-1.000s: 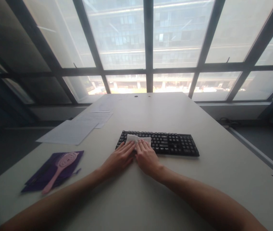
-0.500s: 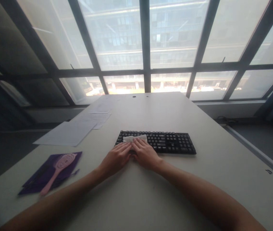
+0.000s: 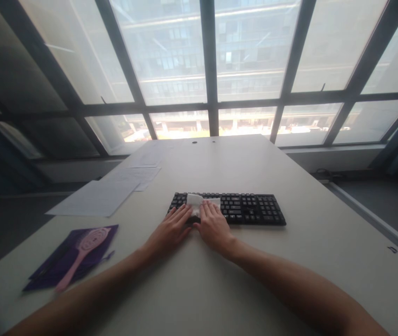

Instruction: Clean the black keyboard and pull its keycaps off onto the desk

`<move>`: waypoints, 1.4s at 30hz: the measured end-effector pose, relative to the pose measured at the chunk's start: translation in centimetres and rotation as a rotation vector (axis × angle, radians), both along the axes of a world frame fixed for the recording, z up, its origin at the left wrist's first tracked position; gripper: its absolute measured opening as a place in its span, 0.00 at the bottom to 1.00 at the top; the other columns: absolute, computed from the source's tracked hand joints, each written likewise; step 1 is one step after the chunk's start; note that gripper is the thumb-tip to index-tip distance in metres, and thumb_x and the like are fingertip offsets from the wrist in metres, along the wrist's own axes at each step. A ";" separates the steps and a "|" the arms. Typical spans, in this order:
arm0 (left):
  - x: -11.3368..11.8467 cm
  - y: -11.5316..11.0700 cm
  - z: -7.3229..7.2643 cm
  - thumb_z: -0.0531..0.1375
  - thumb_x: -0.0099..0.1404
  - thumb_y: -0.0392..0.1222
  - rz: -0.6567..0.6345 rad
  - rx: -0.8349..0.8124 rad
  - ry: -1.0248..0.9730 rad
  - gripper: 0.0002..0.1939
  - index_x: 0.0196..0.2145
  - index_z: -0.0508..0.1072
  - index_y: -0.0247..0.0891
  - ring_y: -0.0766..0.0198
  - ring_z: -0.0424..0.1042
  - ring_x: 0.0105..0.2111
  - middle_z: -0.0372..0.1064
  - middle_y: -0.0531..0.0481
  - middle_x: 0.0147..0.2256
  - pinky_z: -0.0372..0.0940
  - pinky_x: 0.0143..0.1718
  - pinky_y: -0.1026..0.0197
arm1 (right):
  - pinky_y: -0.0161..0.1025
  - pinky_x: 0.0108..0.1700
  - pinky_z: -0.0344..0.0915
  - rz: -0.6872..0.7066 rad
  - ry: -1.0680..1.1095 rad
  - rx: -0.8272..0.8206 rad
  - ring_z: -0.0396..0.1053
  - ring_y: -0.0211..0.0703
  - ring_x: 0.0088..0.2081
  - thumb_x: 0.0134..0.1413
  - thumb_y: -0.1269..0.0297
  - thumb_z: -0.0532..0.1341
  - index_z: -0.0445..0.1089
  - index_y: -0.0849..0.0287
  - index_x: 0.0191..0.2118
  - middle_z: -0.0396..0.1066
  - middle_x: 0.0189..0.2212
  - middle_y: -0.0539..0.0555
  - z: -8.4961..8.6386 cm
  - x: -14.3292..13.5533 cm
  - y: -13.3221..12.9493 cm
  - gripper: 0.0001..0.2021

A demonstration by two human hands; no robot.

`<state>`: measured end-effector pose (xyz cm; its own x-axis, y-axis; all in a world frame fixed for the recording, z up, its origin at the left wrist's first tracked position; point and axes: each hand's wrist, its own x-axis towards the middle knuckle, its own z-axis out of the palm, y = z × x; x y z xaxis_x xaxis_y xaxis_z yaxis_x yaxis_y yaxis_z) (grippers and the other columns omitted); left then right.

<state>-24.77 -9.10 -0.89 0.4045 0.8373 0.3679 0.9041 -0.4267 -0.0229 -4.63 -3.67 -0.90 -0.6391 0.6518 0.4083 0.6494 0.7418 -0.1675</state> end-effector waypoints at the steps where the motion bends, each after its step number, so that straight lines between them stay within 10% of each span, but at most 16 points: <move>1: 0.0 0.0 0.0 0.51 0.74 0.49 -0.005 -0.006 -0.006 0.29 0.68 0.56 0.35 0.50 0.52 0.68 0.54 0.39 0.67 0.53 0.67 0.43 | 0.54 0.68 0.51 0.006 0.002 -0.005 0.50 0.61 0.69 0.64 0.58 0.59 0.59 0.75 0.65 0.54 0.67 0.73 0.1 0.1 0.1 0.31; 6: 0.0 0.1 0.1 0.55 0.71 0.46 -0.001 -0.012 -0.047 0.30 0.67 0.57 0.37 0.49 0.55 0.67 0.55 0.40 0.67 0.56 0.66 0.44 | 0.56 0.67 0.51 0.015 0.011 -0.009 0.47 0.60 0.70 0.66 0.58 0.58 0.55 0.63 0.69 0.48 0.69 0.68 0.0 -0.2 0.7 0.30; 30: 1.7 -1.4 1.3 0.54 0.71 0.47 0.101 0.063 -0.048 0.28 0.65 0.62 0.34 0.48 0.56 0.66 0.58 0.39 0.65 0.55 0.66 0.43 | 0.52 0.69 0.49 0.131 -0.019 0.003 0.50 0.55 0.69 0.70 0.60 0.49 0.59 0.71 0.66 0.54 0.68 0.68 0.3 -0.6 0.7 0.26; 42: -1.4 -0.5 0.4 0.48 0.70 0.38 0.274 0.046 -0.044 0.29 0.66 0.60 0.29 0.51 0.54 0.67 0.56 0.38 0.66 0.52 0.67 0.44 | 0.50 0.69 0.49 0.315 -0.049 -0.010 0.50 0.54 0.69 0.70 0.63 0.46 0.57 0.74 0.66 0.54 0.67 0.70 1.9 -6.3 2.9 0.26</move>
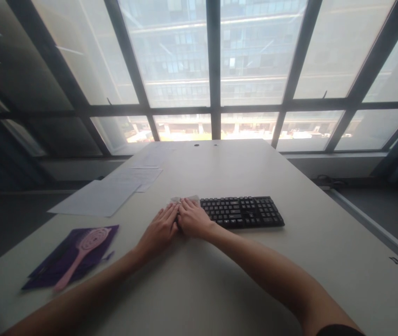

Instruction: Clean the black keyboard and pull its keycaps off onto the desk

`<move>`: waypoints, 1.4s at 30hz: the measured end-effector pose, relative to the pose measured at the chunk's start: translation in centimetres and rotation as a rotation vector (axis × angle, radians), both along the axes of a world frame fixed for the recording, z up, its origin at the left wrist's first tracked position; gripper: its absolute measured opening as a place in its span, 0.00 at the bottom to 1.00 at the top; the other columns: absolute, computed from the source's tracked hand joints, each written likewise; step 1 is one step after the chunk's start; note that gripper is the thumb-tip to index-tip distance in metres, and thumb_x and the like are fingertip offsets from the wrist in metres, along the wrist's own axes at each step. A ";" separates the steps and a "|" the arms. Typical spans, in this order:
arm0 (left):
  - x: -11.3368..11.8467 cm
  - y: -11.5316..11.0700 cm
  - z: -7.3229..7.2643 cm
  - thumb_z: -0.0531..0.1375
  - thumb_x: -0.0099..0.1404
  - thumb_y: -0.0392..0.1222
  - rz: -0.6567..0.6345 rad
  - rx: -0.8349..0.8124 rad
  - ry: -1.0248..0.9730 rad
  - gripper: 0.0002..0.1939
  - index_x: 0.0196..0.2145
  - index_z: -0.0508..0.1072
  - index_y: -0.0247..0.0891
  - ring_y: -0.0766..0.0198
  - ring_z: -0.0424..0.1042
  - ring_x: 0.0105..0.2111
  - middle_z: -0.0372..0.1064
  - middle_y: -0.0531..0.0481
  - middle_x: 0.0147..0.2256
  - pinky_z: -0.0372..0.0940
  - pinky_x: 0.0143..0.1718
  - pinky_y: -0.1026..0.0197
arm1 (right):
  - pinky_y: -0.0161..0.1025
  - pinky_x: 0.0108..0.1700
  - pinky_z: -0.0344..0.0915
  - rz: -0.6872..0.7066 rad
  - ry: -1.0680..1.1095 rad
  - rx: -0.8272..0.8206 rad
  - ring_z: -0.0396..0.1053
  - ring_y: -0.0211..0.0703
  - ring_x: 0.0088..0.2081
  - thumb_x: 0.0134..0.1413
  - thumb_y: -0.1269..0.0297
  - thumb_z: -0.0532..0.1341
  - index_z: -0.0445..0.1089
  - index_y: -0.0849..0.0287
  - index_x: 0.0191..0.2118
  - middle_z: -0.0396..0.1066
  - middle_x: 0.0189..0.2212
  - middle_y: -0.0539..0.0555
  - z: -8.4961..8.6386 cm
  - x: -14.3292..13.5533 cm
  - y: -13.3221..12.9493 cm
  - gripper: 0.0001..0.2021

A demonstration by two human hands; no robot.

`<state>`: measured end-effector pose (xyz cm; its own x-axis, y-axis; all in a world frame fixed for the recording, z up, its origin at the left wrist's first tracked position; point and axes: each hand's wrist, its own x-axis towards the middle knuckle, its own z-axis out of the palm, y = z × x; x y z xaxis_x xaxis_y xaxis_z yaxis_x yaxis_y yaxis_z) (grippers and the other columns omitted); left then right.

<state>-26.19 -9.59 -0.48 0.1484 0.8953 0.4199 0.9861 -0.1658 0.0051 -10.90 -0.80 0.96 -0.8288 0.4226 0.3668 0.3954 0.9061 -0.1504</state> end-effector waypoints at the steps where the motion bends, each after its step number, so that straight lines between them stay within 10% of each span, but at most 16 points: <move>1: -0.5 0.2 -0.2 0.47 0.70 0.39 0.017 0.000 -0.015 0.29 0.66 0.60 0.29 0.51 0.54 0.67 0.56 0.37 0.66 0.53 0.67 0.44 | 0.51 0.69 0.49 0.004 -0.005 0.000 0.50 0.55 0.69 0.70 0.63 0.46 0.57 0.75 0.66 0.54 0.67 0.70 0.1 -0.7 0.3 0.27; 18: -2.5 1.9 -0.7 0.49 0.71 0.41 -0.040 0.013 -0.127 0.27 0.65 0.61 0.30 0.51 0.58 0.65 0.60 0.36 0.64 0.54 0.66 0.44 | 0.52 0.68 0.49 -0.070 -0.038 -0.077 0.50 0.54 0.69 0.71 0.61 0.44 0.57 0.73 0.67 0.54 0.67 0.71 0.6 -2.5 0.5 0.27; 42: 2.8 -1.1 0.8 0.55 0.71 0.46 -0.344 -0.110 -0.017 0.35 0.70 0.49 0.35 0.52 0.45 0.70 0.45 0.39 0.70 0.48 0.69 0.44 | 0.52 0.70 0.49 -0.063 0.000 0.004 0.46 0.54 0.71 0.69 0.61 0.51 0.53 0.72 0.69 0.51 0.68 0.68 -1.4 7.3 -3.6 0.29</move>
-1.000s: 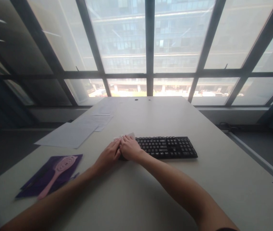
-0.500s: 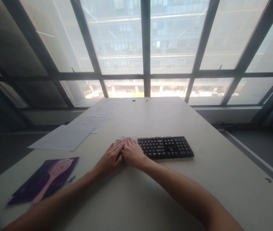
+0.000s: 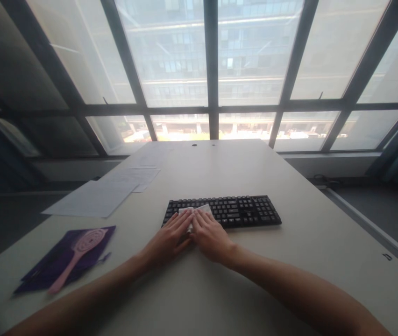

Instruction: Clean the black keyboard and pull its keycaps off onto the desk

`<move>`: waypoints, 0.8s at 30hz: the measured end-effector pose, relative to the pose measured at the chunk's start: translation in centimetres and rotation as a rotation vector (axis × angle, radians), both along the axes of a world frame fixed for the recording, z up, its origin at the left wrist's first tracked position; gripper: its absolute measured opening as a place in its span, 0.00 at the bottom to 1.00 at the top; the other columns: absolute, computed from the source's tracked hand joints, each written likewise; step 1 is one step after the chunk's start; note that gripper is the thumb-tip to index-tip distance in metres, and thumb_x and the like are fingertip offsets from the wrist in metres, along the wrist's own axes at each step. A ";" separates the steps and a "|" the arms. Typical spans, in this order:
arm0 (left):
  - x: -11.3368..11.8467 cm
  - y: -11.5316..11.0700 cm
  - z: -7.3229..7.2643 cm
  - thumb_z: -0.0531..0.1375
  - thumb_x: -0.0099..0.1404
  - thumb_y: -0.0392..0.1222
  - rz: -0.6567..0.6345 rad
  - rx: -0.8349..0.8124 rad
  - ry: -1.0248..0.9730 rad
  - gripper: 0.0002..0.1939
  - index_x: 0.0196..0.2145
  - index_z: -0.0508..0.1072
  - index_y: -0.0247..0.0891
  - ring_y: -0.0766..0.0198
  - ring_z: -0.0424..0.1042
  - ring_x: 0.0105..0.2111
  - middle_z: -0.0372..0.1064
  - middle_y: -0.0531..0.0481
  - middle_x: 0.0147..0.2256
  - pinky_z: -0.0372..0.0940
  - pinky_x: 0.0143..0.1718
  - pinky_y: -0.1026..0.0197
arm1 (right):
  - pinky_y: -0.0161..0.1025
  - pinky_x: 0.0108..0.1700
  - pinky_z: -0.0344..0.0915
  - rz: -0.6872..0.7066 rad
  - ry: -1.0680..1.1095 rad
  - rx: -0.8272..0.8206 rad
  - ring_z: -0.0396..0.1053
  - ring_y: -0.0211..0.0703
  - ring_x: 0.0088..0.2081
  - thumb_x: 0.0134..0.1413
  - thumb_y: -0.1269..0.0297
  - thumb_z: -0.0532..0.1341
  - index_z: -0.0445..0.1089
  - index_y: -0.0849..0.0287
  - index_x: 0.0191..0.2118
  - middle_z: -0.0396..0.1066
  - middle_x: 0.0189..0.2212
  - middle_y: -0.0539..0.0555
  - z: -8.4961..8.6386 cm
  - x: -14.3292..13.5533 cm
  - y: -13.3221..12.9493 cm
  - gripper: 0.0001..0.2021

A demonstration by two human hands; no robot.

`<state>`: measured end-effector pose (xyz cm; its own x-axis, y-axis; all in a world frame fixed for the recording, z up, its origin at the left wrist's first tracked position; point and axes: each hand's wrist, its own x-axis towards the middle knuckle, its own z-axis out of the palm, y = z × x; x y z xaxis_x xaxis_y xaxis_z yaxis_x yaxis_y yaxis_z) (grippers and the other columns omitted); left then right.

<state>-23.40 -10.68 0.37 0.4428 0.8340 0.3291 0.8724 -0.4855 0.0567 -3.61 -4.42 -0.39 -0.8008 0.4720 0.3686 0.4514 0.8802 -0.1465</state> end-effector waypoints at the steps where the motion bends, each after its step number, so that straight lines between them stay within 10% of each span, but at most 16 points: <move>1: -0.2 0.1 -0.1 0.54 0.71 0.48 0.006 0.005 0.004 0.34 0.70 0.50 0.35 0.52 0.46 0.70 0.45 0.39 0.70 0.49 0.69 0.44 | 0.53 0.70 0.49 -0.023 -0.007 0.003 0.47 0.55 0.70 0.68 0.60 0.52 0.53 0.72 0.69 0.51 0.68 0.69 0.0 0.4 0.4 0.29; 10: -0.8 0.9 -1.0 0.53 0.72 0.49 0.025 0.041 0.024 0.33 0.69 0.53 0.34 0.50 0.49 0.69 0.49 0.38 0.69 0.51 0.68 0.43 | 0.57 0.68 0.50 -0.379 0.040 -0.058 0.50 0.61 0.69 0.69 0.53 0.50 0.57 0.76 0.66 0.54 0.66 0.75 -0.3 1.2 3.5 0.31; 17: -1.0 1.1 -1.2 0.54 0.70 0.43 0.040 0.024 0.020 0.28 0.66 0.60 0.36 0.49 0.54 0.67 0.56 0.38 0.66 0.53 0.67 0.41 | 0.53 0.69 0.48 -0.179 0.054 -0.049 0.48 0.58 0.70 0.70 0.52 0.49 0.58 0.76 0.66 0.52 0.67 0.74 0.2 -2.9 2.6 0.31; 24: -0.9 1.5 -1.1 0.53 0.71 0.44 0.044 0.047 0.021 0.33 0.70 0.51 0.35 0.48 0.47 0.69 0.48 0.38 0.69 0.53 0.67 0.41 | 0.53 0.69 0.48 -0.290 0.013 -0.033 0.50 0.60 0.69 0.69 0.49 0.49 0.58 0.78 0.65 0.53 0.66 0.76 0.1 2.2 4.7 0.34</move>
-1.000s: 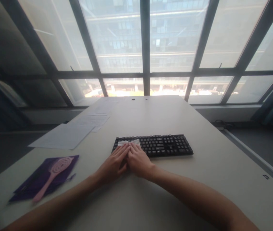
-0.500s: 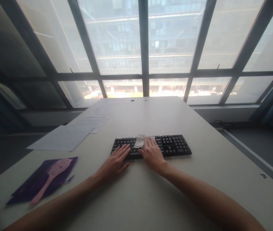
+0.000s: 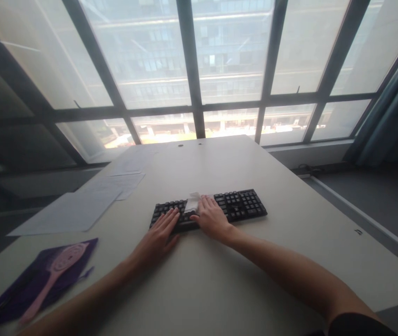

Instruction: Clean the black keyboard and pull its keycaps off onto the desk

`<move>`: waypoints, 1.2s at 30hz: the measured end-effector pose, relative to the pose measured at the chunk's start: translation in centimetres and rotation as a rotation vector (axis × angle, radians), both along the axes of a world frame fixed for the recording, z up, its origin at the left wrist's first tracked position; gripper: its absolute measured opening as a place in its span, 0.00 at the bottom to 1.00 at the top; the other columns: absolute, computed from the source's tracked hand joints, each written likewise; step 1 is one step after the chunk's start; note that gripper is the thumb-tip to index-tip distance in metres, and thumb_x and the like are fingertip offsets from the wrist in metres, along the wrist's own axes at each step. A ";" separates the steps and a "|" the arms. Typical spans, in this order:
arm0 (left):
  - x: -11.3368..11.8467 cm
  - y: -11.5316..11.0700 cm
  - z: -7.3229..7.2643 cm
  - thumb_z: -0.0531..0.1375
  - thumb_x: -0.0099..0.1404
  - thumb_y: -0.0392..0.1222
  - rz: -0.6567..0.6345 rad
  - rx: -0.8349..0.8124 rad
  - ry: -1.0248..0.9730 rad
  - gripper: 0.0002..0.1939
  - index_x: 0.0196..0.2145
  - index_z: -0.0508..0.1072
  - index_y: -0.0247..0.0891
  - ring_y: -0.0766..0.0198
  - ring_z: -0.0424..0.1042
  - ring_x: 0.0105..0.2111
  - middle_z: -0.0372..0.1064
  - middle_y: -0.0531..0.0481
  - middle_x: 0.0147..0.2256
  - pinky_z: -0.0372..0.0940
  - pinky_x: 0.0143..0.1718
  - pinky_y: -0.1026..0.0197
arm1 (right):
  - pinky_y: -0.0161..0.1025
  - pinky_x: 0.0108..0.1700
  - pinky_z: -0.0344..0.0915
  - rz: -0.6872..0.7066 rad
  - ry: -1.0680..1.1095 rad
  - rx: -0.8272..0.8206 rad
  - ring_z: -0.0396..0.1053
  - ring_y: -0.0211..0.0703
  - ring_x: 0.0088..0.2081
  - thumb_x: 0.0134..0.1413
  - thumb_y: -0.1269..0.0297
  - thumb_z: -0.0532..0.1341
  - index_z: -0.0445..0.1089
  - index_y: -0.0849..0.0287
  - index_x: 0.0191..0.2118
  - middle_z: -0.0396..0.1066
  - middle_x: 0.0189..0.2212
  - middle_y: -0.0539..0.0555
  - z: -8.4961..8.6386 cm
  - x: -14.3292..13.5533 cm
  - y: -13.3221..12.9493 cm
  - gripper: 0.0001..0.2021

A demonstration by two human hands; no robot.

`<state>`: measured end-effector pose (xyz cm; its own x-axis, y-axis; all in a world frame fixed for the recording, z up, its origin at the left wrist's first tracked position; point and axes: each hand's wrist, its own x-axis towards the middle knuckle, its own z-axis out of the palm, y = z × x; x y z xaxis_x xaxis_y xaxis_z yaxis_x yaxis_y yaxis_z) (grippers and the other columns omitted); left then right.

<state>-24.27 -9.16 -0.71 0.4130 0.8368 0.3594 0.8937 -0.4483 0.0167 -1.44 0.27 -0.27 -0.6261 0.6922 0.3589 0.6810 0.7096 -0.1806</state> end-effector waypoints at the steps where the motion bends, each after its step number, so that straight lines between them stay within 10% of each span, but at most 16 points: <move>1: 0.3 0.2 0.2 0.53 0.71 0.45 -0.001 0.003 -0.002 0.33 0.70 0.50 0.35 0.48 0.46 0.70 0.46 0.38 0.69 0.52 0.67 0.41 | 0.53 0.69 0.48 -0.024 -0.005 -0.012 0.49 0.60 0.69 0.69 0.49 0.49 0.57 0.78 0.66 0.53 0.66 0.75 0.0 1.2 0.7 0.34; 16: 15.7 9.4 1.3 0.58 0.64 0.64 -0.221 -0.077 -0.024 0.49 0.69 0.50 0.25 0.44 0.44 0.70 0.45 0.29 0.69 0.45 0.69 0.44 | 0.52 0.70 0.47 -0.075 -0.096 -0.008 0.48 0.54 0.70 0.71 0.55 0.45 0.55 0.73 0.68 0.52 0.68 0.70 -0.1 11.5 3.4 0.30; 36: 17.3 8.2 0.1 0.56 0.69 0.46 -0.237 0.031 0.003 0.30 0.64 0.61 0.26 0.48 0.56 0.66 0.58 0.32 0.64 0.50 0.68 0.48 | 0.55 0.70 0.49 0.074 -0.081 -0.087 0.45 0.56 0.71 0.63 0.62 0.59 0.53 0.64 0.70 0.48 0.70 0.64 0.2 14.9 0.9 0.33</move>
